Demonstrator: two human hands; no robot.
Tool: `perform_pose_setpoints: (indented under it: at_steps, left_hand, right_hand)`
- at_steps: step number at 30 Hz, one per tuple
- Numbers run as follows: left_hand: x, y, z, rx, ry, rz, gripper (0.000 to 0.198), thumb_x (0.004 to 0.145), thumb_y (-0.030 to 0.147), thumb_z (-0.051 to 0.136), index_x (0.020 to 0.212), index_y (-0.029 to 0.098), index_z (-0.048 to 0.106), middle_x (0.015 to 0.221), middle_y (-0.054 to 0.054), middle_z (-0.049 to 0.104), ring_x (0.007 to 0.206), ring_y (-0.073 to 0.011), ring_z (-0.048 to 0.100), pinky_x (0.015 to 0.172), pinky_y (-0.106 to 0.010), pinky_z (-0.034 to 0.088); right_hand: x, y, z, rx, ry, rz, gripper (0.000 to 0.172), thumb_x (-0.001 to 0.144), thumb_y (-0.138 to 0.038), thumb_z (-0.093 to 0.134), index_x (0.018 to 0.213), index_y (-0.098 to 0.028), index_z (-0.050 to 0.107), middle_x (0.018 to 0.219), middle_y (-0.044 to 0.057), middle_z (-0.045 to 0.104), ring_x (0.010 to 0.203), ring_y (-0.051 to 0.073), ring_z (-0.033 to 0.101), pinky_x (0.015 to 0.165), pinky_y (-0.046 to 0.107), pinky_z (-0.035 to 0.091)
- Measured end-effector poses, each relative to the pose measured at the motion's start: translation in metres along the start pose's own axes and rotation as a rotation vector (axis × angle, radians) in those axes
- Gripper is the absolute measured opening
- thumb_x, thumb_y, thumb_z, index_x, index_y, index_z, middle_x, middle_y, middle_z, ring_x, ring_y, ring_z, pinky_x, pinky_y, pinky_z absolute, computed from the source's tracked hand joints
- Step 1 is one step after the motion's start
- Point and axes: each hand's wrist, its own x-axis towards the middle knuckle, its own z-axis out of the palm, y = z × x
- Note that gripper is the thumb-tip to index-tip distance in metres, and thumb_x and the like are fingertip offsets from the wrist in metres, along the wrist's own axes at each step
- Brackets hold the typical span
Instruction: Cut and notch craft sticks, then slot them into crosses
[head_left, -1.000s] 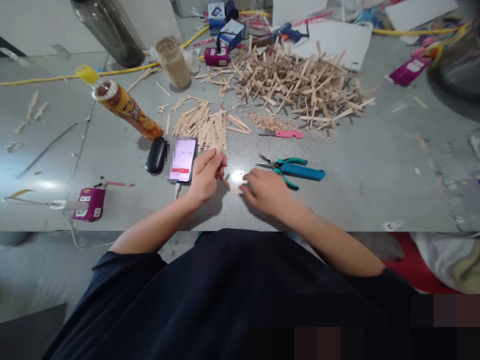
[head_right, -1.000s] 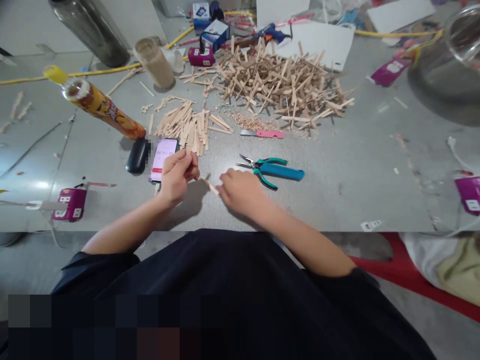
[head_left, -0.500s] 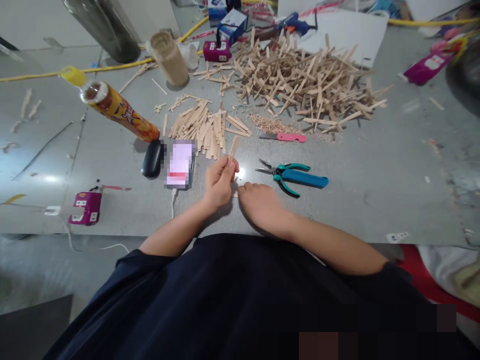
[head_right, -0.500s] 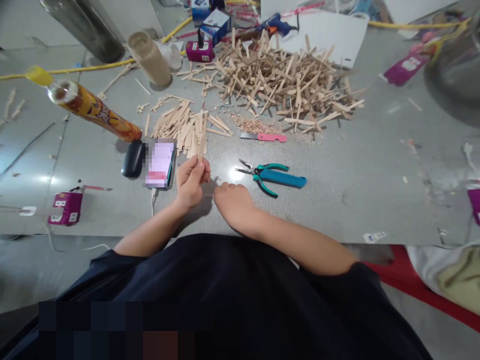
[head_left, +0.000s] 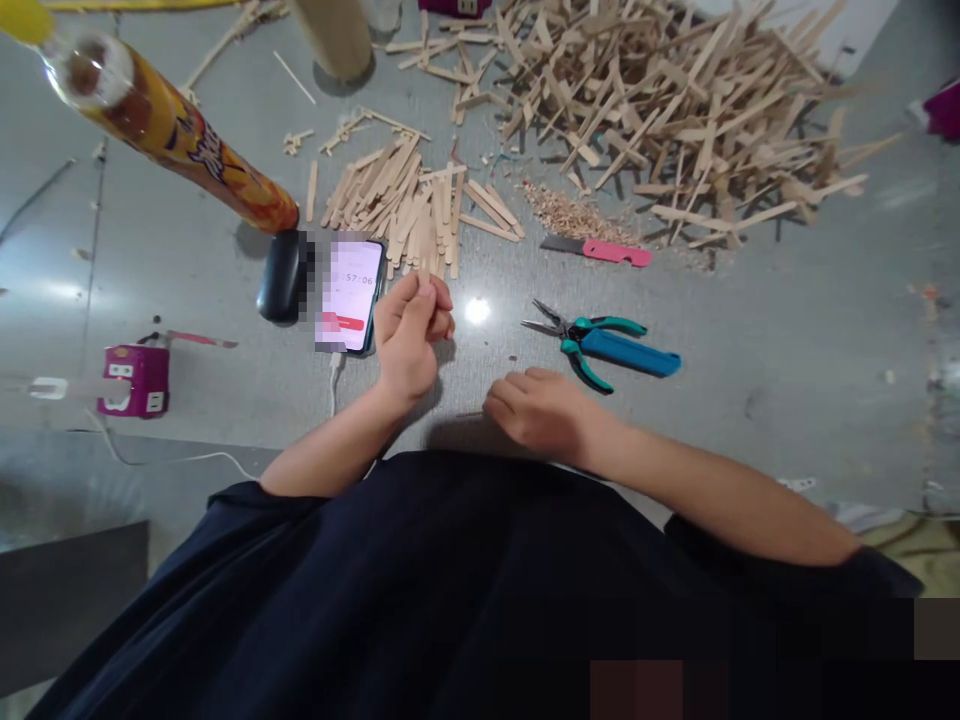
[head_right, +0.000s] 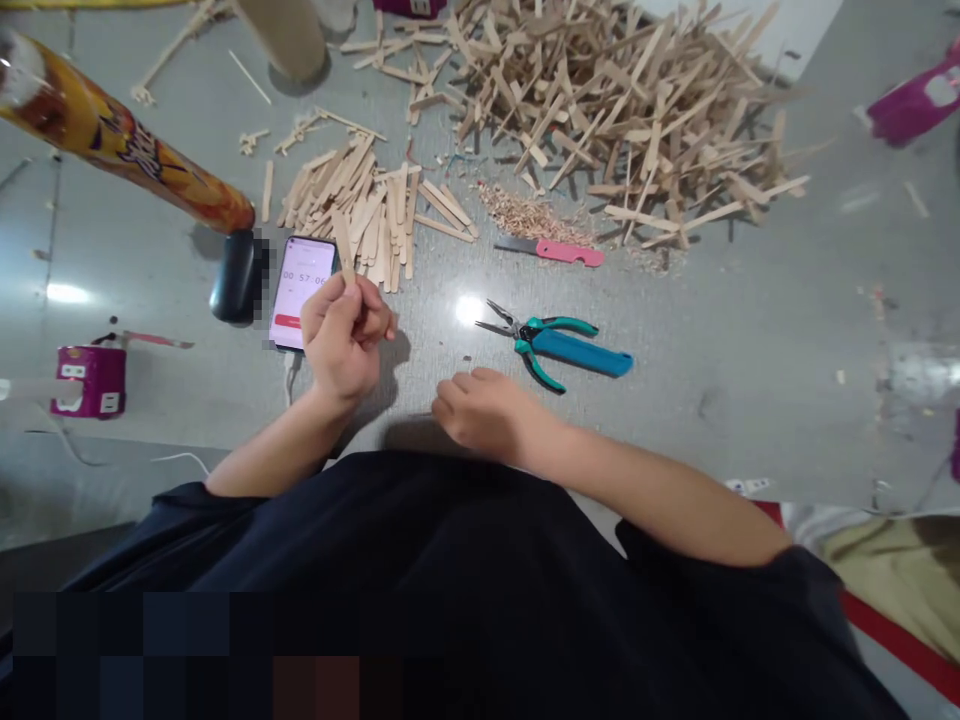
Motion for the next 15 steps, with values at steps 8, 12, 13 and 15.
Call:
perform_pose_setpoints:
  at_steps: [8,12,13,15]
  left_hand:
    - [0.002,0.003,-0.004,-0.011,0.07,0.082,0.051,0.115,0.061,0.081,0.082,0.024,0.071,0.054,0.012,0.023,0.043,-0.0083,0.025,0.049,-0.026,0.043]
    - [0.005,0.006,-0.005,0.004,0.148,0.069,0.05,0.124,0.046,0.07,0.079,0.023,0.066,0.059,0.01,0.022,0.043,-0.0066,0.027,0.05,-0.023,0.04]
    - [0.005,0.006,-0.005,0.0,0.154,0.067,0.05,0.125,0.043,0.068,0.079,0.023,0.066,0.059,0.01,0.022,0.043,-0.0064,0.027,0.05,-0.022,0.04]
    - [0.005,0.007,-0.004,-0.022,0.136,0.078,0.049,0.125,0.041,0.068,0.079,0.023,0.067,0.058,0.01,0.022,0.043,-0.0064,0.026,0.05,-0.022,0.039]
  right_hand:
    - [0.038,-0.031,0.014,0.051,-0.072,-0.253,0.041,0.126,-0.01,0.049,0.12,-0.017,0.088,0.107,0.01,0.084,0.094,0.023,0.07,0.081,0.035,0.044]
    - [0.05,0.004,0.003,0.003,-0.034,-0.033,0.043,0.119,-0.004,0.043,0.118,-0.01,0.085,0.106,0.017,0.081,0.092,0.027,0.065,0.081,0.039,0.041]
    - [0.048,0.016,-0.002,-0.02,-0.013,0.043,0.044,0.12,-0.005,0.041,0.119,-0.007,0.085,0.106,0.02,0.08,0.092,0.029,0.063,0.082,0.041,0.041]
    - [0.035,0.037,-0.009,-0.059,0.035,0.162,0.05,0.123,-0.011,0.034,0.122,-0.004,0.083,0.112,0.026,0.079,0.094,0.031,0.061,0.084,0.044,0.04]
